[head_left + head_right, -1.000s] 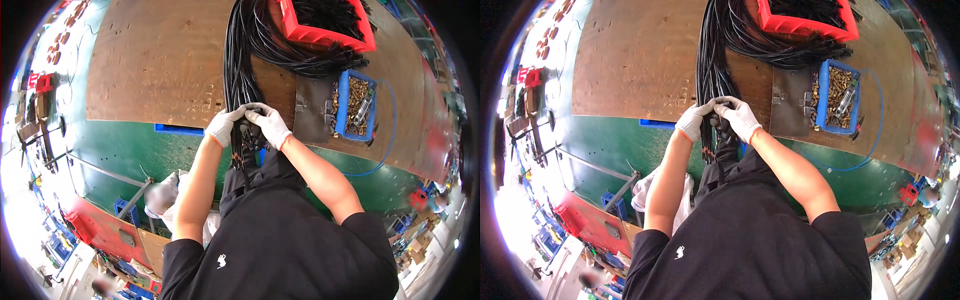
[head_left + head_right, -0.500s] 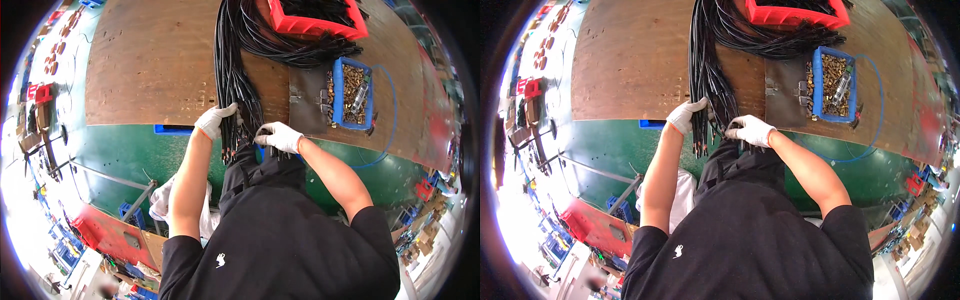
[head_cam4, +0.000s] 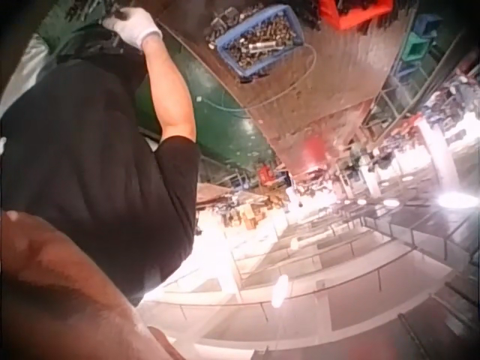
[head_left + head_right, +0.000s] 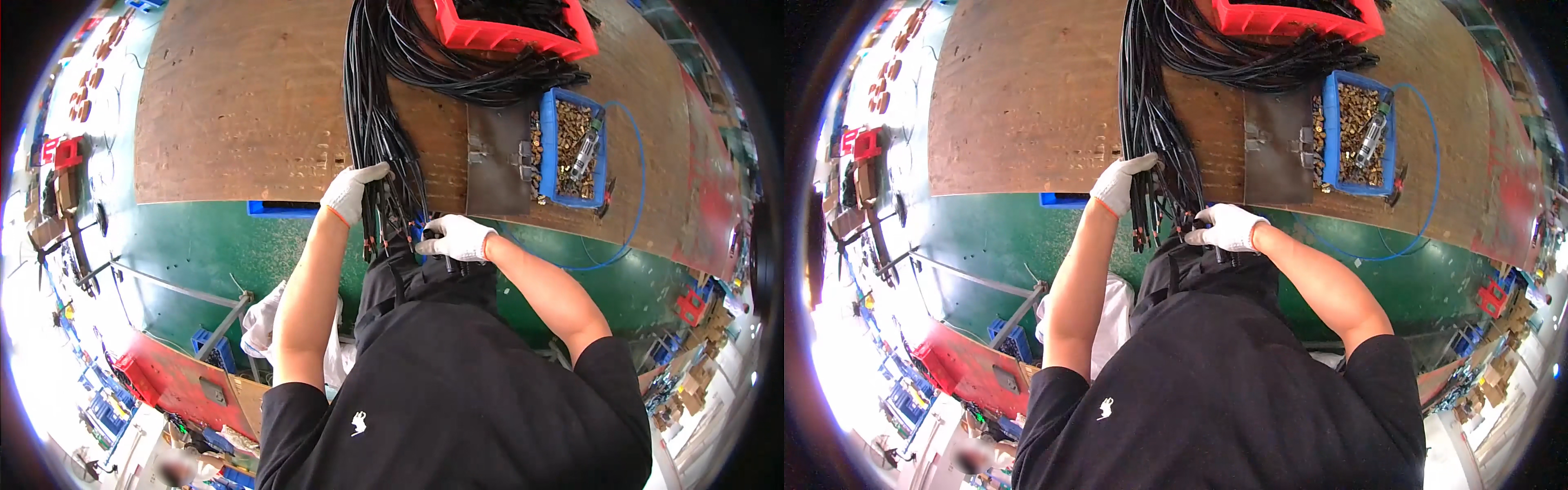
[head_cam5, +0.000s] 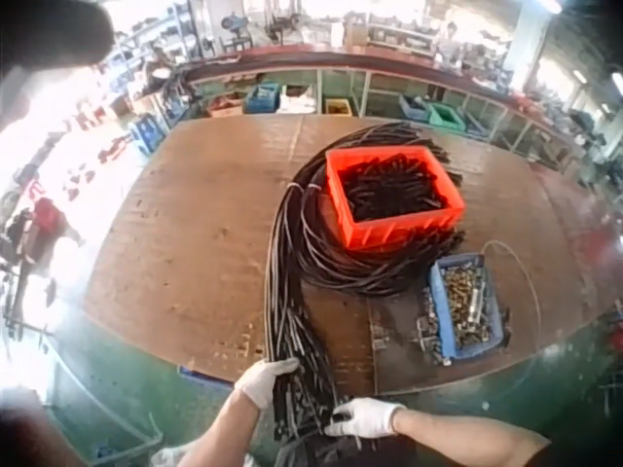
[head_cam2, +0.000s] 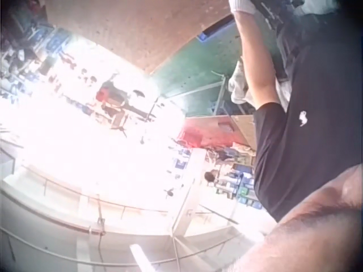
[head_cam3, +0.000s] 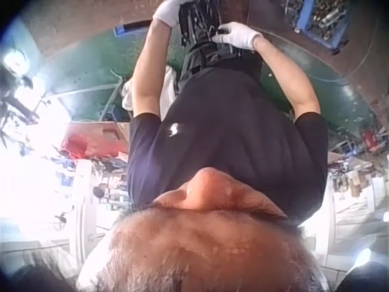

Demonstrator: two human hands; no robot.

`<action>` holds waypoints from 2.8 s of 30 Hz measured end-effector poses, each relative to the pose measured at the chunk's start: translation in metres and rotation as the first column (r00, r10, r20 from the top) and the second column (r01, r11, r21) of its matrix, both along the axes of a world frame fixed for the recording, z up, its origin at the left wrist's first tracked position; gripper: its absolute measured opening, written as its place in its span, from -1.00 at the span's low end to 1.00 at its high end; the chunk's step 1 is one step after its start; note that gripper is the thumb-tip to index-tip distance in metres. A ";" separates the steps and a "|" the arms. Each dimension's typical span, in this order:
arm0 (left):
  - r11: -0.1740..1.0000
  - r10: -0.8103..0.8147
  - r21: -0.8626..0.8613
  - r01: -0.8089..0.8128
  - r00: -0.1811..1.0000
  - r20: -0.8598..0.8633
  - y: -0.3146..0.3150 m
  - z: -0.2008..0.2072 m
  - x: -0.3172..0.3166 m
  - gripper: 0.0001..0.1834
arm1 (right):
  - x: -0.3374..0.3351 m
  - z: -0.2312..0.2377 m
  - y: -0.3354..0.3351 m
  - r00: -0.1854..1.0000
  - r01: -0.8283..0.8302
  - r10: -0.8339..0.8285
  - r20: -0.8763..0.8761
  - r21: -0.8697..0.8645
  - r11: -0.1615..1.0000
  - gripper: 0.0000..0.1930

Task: Assemble metal connectors and plastic caps onto the ends of black electrical cables using a pneumatic tool.

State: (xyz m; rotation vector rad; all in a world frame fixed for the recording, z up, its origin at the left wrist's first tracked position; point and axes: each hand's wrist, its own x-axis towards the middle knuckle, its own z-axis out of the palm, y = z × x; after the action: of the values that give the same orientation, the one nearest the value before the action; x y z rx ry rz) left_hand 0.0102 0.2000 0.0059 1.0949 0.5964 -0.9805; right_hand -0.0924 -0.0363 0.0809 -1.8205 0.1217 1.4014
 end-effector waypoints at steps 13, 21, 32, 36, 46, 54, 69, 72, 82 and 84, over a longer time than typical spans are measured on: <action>0.998 0.069 -0.007 -0.069 0.997 0.023 -0.009 0.005 -0.006 -0.80 | -0.010 0.003 -0.001 0.979 -0.201 0.201 0.025 0.001 0.980 -0.24; 0.999 0.045 -0.011 -0.045 0.999 -0.023 -0.010 0.007 -0.005 -0.79 | 0.008 -0.002 0.011 0.978 0.103 -0.095 -0.186 0.034 0.994 -0.40; 0.989 0.025 0.144 -0.039 0.995 0.095 0.020 0.020 -0.002 -0.71 | 0.127 -0.063 0.033 0.912 0.394 -0.383 -0.144 0.051 0.918 -0.49; 0.995 0.002 0.101 -0.010 0.997 0.078 0.031 0.020 0.006 -0.73 | 0.169 -0.057 0.034 0.905 0.416 -0.412 -0.103 0.019 0.909 -0.58; 0.987 0.121 -0.102 -0.122 0.993 -0.012 -0.003 0.033 0.000 -0.70 | 0.139 -0.067 0.057 0.668 0.661 -0.692 0.272 0.209 0.720 -0.70; 0.965 0.180 -0.187 -0.186 0.982 -0.049 0.010 0.018 -0.004 -0.79 | 0.101 -0.051 0.039 0.647 0.752 -0.720 -0.248 0.359 0.552 -0.76; 1.000 -0.017 -0.005 0.017 0.999 -0.033 0.015 0.013 0.005 -0.80 | 0.004 -0.029 0.003 0.956 0.218 -0.225 0.188 0.057 0.974 -0.29; 0.994 0.039 -0.104 -0.041 0.999 -0.022 0.006 0.019 0.000 -0.78 | -0.017 -0.023 -0.007 0.975 0.156 -0.160 0.155 0.034 0.987 -0.33; 0.986 0.135 -0.105 -0.132 0.990 0.026 -0.011 0.010 -0.010 -0.79 | -0.041 -0.011 -0.018 0.978 0.091 -0.093 0.185 0.018 0.996 -0.34; 0.988 0.129 -0.096 -0.125 0.991 0.031 -0.012 0.010 -0.010 -0.80 | -0.040 -0.008 -0.019 0.977 0.104 -0.108 0.186 0.032 0.994 -0.33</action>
State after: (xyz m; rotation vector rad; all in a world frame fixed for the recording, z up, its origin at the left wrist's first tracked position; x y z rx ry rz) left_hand 0.0000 0.1881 0.0162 0.9780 0.5774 -0.8675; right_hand -0.1328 -0.0551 0.0732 -1.8888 0.1045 1.1474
